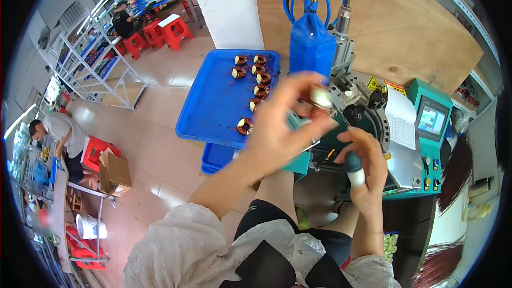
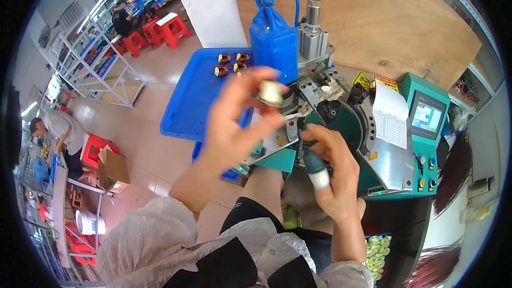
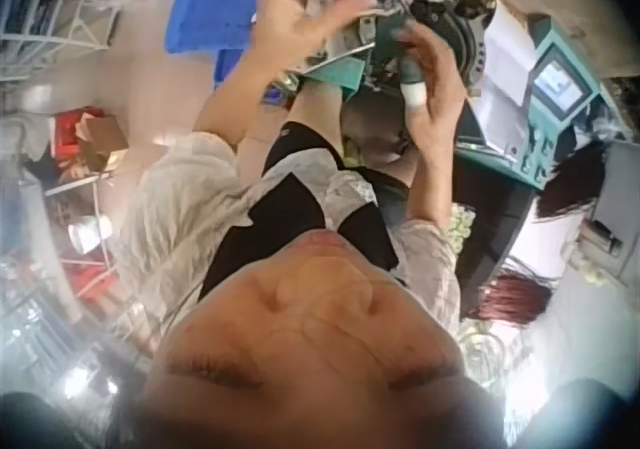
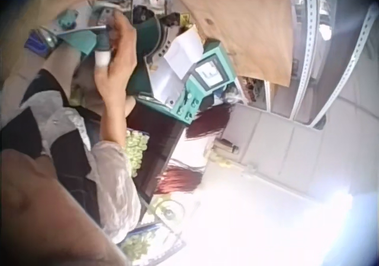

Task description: Placing copper wire coils onto a specialized winding machine and processing electronic components.

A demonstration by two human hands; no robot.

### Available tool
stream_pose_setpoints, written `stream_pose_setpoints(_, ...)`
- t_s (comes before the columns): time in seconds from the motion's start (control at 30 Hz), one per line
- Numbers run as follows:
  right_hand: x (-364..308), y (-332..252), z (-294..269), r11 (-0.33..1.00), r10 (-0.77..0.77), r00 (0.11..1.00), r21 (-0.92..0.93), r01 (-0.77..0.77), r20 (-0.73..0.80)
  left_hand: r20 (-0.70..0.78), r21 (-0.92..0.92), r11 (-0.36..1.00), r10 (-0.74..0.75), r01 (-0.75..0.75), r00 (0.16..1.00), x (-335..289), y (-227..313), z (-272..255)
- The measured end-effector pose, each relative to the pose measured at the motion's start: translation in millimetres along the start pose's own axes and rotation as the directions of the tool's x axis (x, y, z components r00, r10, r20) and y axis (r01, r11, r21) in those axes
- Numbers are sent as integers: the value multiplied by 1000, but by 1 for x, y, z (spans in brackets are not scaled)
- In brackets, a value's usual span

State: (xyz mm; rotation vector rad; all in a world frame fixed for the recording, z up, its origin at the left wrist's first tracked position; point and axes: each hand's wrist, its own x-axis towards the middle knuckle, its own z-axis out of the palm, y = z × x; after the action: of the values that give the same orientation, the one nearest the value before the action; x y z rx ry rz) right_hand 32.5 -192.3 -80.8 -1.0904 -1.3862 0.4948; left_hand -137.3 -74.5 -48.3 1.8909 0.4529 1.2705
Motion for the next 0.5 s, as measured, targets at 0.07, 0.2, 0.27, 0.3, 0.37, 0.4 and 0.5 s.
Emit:
stream_pose_setpoints(0.07,-20,11,-21,996,76,995,-33,-78,-60,-109,281,956,-60,89,992,12,-13,-30)
stream_pose_setpoints(0.2,-67,40,-67,957,238,944,-110,-268,-227,-86,768,579,-331,274,940,20,-93,-119)
stream_pose_setpoints(0.27,-98,56,-96,922,282,909,-175,-345,-307,-43,846,492,-322,206,946,15,-139,-134)
stream_pose_setpoints(0.3,-114,63,-114,911,267,898,-213,-353,-349,3,905,405,-320,134,948,17,-149,-136)
stream_pose_setpoints(0.37,-158,86,-153,881,273,846,-233,-411,-458,-6,881,445,-330,161,944,24,-155,-134)
stream_pose_setpoints(0.4,-179,92,-170,866,279,825,-242,-438,-492,-27,857,475,-342,198,939,22,-159,-132)
stream_pose_setpoints(0.5,-235,102,-201,793,345,704,-209,-572,-620,-83,899,414,-162,144,983,9,-158,-135)
